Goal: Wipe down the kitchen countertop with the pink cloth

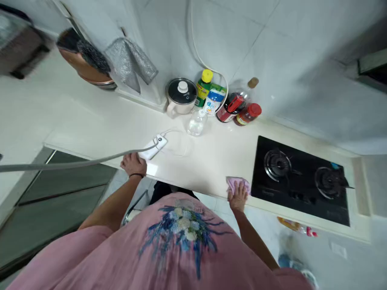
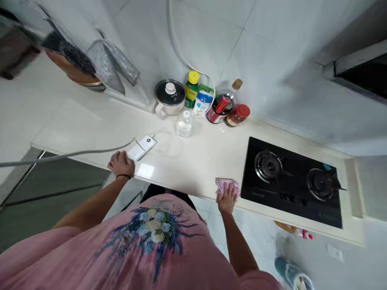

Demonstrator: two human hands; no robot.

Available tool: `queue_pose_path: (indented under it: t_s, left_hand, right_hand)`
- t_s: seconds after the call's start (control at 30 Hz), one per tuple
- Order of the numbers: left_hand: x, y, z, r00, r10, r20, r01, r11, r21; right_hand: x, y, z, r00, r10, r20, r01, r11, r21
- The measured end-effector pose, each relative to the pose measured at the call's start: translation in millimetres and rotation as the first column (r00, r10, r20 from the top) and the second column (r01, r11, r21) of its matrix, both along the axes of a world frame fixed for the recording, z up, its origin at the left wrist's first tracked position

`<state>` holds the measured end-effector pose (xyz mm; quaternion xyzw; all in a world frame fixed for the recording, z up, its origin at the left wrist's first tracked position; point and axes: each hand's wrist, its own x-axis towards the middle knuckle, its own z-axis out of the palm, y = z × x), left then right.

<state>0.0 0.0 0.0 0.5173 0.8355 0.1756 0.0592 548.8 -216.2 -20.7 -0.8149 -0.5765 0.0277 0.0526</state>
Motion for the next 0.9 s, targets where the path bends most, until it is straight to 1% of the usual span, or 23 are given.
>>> queue_pose_path:
  t_s: [0.07, 0.1, 0.13, 0.2, 0.23, 0.27, 0.33, 0.37, 0.4, 0.43, 0.47, 0.53, 0.6, 0.63, 0.67, 0.7, 0.73, 0.77, 0.8, 0.83, 0.9]
  left_hand:
    - [1, 0, 0.9, 1.000, 0.001, 0.006, -0.001, 1.000, -0.013]
    - [1, 0, 1.5, 1.000, 0.001, 0.008, -0.001, 1.000, -0.018]
    - [1, 0, 2.2, 1.000, 0.001, 0.011, -0.001, 1.000, -0.022]
    - [2, 0, 3.9, 1.000, 0.000, 0.015, 0.000, 1.000, -0.028]
    - [3, 0, 4.7, 1.000, 0.000, 0.016, 0.001, 1.000, -0.029]
    - [3, 1, 5.4, 1.000, 0.000, 0.016, 0.000, 1.000, -0.029]
    - [3, 1, 6.4, 1.000, 0.003, 0.013, -0.003, 1.000, -0.028]
    - [3, 2, 6.7, 1.000, 0.004, 0.012, -0.004, 1.000, -0.028]
    - [3, 2, 6.9, 1.000, 0.005, 0.013, -0.005, 1.000, -0.027]
    - [3, 2, 7.1, 1.000, 0.005, 0.013, -0.005, 1.000, -0.025]
    - [3, 2, 7.3, 1.000, 0.004, 0.013, -0.004, 1.000, -0.022]
    - [3, 1, 7.8, 1.000, -0.001, 0.014, 0.001, 1.000, -0.017]
    - [3, 1, 8.4, 1.000, -0.005, 0.015, 0.005, 1.000, -0.015]
    - [3, 1, 8.6, 1.000, -0.005, 0.017, 0.005, 1.000, -0.016]
    - [3, 1, 8.8, 1.000, -0.004, 0.020, 0.004, 1.000, -0.018]
    - [4, 1, 9.0, 1.000, -0.001, 0.024, 0.002, 1.000, -0.021]
    - [4, 1, 9.2, 1.000, 0.001, 0.030, 0.000, 1.000, -0.026]
    - [4, 1, 9.4, 0.999, 0.004, 0.035, -0.003, 1.000, -0.029]
    - [4, 1, 9.6, 0.999, 0.006, 0.038, -0.005, 0.999, -0.032]
    - [4, 1, 9.9, 0.999, 0.008, 0.040, -0.006, 0.999, -0.033]
    - [4, 1, 10.7, 0.999, 0.011, 0.039, -0.009, 0.999, -0.036]
  right_hand:
    - [4, -1, 2.6, 0.992, -0.128, 0.016, 0.127, 0.991, 0.043]
    - [3, 1, 3.8, 0.985, -0.171, 0.023, 0.169, 0.984, 0.053]
    - [-2, 4, 4.9, 0.979, -0.200, 0.028, 0.198, 0.979, 0.054]
    - [-22, 14, 7.4, 0.972, -0.230, 0.044, 0.229, 0.973, 0.031]
    - [-37, 21, 8.9, 0.977, -0.207, 0.049, 0.207, 0.978, 0.003]
    - [-54, 29, 10.7, 0.986, -0.157, 0.051, 0.159, 0.987, -0.033]
    - [-91, 47, 15.1, 0.999, 0.011, 0.031, -0.008, 0.994, -0.112]
    - [-110, 56, 17.8, 0.994, 0.113, 0.010, -0.110, 0.984, -0.142]
    - [-129, 66, 20.5, 0.975, 0.220, -0.016, -0.220, 0.962, -0.161]
    - [-147, 76, 23.3, 0.943, 0.329, -0.047, -0.333, 0.928, -0.166]
    - [-164, 86, 26.1, 0.898, 0.434, -0.078, -0.441, 0.884, -0.158]
    - [-196, 106, 31.0, 0.780, 0.612, -0.132, -0.626, 0.771, -0.119]
    - [-222, 125, 34.8, 0.655, 0.735, -0.176, -0.754, 0.653, -0.078]
    - [-233, 134, 36.2, 0.603, 0.773, -0.197, -0.794, 0.604, -0.064]
    - [-241, 142, 37.2, 0.567, 0.795, -0.216, -0.820, 0.570, -0.057]
    - [-245, 149, 37.8, 0.547, 0.804, -0.233, -0.833, 0.550, -0.058]
    - [-246, 156, 38.1, 0.546, 0.800, -0.248, -0.834, 0.548, -0.067]
    - [-243, 163, 38.1, 0.566, 0.783, -0.258, -0.821, 0.565, -0.083]
    - [-236, 169, 37.9, 0.605, 0.752, -0.261, -0.792, 0.601, -0.107]
    - [-224, 175, 37.5, 0.661, 0.705, -0.256, -0.747, 0.652, -0.134]
    - [-191, 185, 36.8, 0.796, 0.562, -0.223, -0.601, 0.778, -0.184]
